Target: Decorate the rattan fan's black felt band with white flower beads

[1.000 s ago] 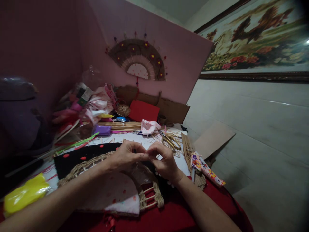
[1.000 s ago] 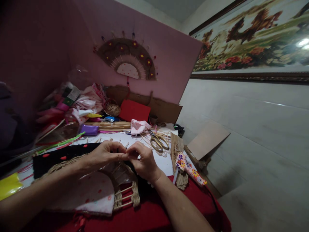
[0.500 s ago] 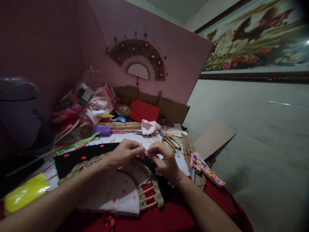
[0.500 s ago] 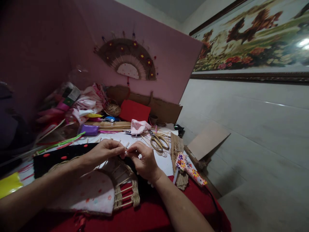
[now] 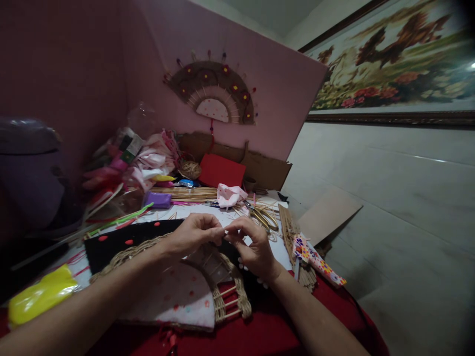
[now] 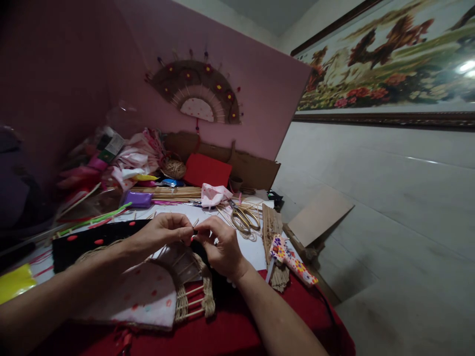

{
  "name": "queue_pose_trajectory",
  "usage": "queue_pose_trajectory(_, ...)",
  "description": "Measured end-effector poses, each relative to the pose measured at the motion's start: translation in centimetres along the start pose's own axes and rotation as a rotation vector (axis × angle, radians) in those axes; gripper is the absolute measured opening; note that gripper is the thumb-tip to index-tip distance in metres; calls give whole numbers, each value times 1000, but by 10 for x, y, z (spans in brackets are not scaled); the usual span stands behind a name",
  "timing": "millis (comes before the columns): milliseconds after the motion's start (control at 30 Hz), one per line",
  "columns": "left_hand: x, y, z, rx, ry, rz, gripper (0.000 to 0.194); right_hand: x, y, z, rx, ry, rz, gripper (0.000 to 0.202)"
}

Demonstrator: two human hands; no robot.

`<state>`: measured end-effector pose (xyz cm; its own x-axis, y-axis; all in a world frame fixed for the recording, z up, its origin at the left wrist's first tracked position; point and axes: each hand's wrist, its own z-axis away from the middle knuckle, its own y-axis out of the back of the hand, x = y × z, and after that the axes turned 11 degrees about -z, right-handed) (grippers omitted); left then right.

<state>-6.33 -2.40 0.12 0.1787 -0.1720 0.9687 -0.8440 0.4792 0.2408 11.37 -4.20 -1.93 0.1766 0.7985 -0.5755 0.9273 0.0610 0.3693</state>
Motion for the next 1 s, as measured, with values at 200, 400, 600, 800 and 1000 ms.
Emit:
queue_pose_trajectory(200,0,2,2,-36,-14,-57,36,-1,1,0,34,8,28,7)
queue_pose_trajectory(400,4,1,3,29,-51,-112,42,-1,1,0,49,9,37,6)
queue_pose_trajectory(600,1,1,1,71,4,-53,28,-1,1,0,31,15,48,8)
queue_pose_trajectory(800,0,1,1,124,-6,-1,31,-2,1,0,32,2,55,9)
queue_pose_trajectory(1000,-1,0,-1,129,-2,-72,35,-4,0,0,7,7,46,9)
